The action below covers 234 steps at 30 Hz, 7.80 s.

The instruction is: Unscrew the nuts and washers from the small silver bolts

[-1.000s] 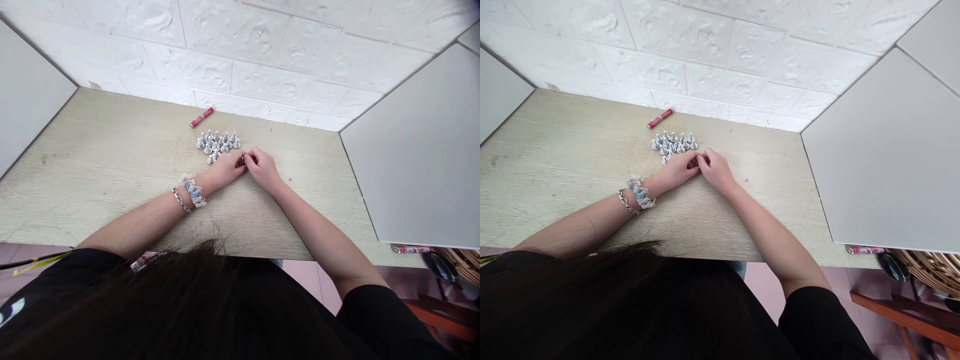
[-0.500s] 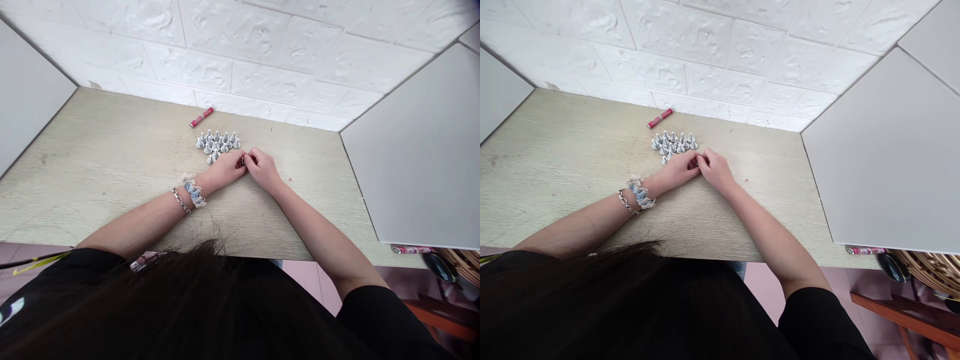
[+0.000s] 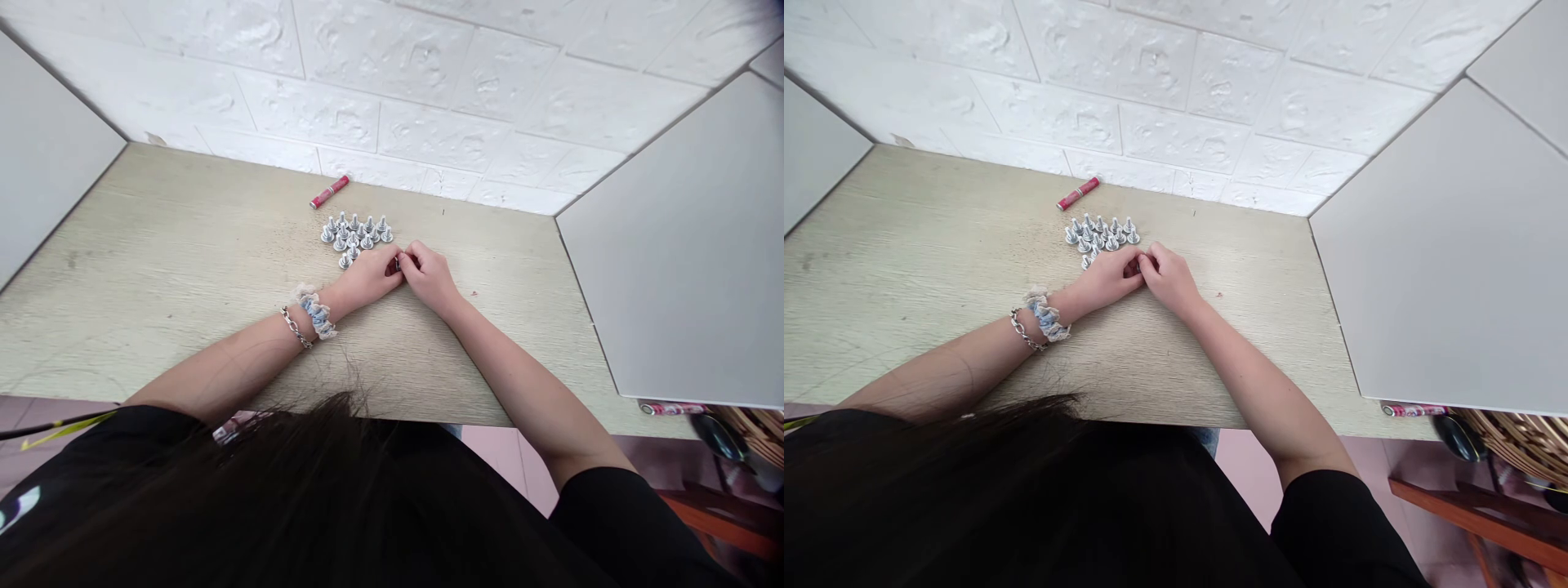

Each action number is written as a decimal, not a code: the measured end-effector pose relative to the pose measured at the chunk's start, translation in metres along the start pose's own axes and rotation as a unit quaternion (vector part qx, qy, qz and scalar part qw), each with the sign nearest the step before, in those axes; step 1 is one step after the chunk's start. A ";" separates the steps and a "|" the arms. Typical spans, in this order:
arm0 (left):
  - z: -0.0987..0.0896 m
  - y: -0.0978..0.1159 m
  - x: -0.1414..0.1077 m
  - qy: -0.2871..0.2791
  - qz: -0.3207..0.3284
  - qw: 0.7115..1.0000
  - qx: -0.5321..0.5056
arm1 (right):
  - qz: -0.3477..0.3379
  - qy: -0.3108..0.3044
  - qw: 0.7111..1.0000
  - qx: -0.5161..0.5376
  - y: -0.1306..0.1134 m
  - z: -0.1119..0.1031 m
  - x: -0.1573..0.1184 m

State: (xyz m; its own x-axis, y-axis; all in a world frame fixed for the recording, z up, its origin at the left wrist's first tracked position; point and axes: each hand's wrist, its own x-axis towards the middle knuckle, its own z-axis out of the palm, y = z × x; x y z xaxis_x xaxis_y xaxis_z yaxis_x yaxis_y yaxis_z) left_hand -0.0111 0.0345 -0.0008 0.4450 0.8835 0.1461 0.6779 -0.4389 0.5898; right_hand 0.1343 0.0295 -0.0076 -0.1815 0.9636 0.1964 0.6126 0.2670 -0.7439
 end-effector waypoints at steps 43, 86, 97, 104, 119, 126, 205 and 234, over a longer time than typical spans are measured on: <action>-0.006 0.003 0.001 0.038 -0.069 0.992 -0.096 | -0.007 -0.014 0.998 0.061 0.002 0.000 0.001; -0.005 0.000 0.002 0.041 -0.030 0.996 -0.067 | -0.019 0.000 0.999 0.031 0.003 0.001 0.000; -0.002 0.000 0.000 0.037 -0.009 0.998 -0.058 | -0.004 0.000 1.000 -0.019 0.000 0.000 0.000; -0.001 -0.001 0.001 0.044 -0.005 0.998 -0.049 | -0.016 -0.030 0.995 -0.091 0.000 -0.003 0.000; -0.004 0.002 0.001 0.048 -0.032 0.995 -0.078 | -0.018 -0.015 1.000 -0.003 0.002 -0.003 -0.003; -0.004 0.001 0.001 0.047 -0.030 0.995 -0.088 | -0.009 -0.025 1.000 -0.015 0.001 -0.003 -0.002; 0.001 -0.003 0.002 0.046 -0.001 0.998 -0.050 | 0.002 -0.042 0.999 -0.034 -0.001 -0.003 -0.002; 0.000 -0.001 -0.002 0.055 0.018 0.997 -0.045 | -0.006 -0.019 0.999 -0.041 -0.003 -0.005 -0.002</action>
State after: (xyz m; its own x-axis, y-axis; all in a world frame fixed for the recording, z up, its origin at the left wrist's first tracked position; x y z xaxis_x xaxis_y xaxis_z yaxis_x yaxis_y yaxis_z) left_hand -0.0120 0.0332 -0.0017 0.3980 0.8822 0.2518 0.6044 -0.4586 0.6514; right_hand 0.1366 0.0266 -0.0029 -0.2167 0.9595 0.1800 0.6708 0.2803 -0.6867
